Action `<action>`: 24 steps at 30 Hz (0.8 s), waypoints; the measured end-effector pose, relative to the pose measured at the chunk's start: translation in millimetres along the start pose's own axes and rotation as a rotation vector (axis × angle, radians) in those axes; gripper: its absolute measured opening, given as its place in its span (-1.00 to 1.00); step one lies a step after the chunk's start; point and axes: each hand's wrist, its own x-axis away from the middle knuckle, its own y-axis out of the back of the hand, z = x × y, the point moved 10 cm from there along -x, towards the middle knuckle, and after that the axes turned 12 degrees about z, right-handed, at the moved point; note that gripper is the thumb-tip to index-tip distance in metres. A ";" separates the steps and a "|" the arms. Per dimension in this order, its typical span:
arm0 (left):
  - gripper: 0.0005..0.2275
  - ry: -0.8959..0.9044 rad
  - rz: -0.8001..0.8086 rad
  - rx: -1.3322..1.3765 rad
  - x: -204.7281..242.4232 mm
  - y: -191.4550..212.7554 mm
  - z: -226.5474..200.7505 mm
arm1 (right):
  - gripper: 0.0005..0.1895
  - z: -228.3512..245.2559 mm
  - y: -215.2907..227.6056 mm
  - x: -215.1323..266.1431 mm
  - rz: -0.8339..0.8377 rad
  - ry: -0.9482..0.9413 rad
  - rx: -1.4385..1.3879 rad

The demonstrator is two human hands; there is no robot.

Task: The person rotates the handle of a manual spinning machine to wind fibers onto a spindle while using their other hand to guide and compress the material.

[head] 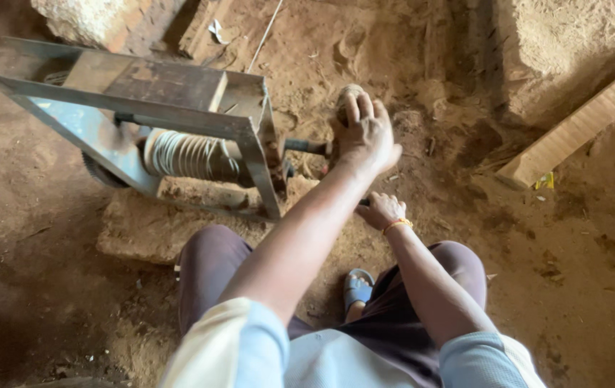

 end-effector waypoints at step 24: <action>-0.48 0.054 -0.028 -0.308 -28.7 10.0 -11.7 | -0.55 1.9 14.1 40.1 0.071 0.157 -0.104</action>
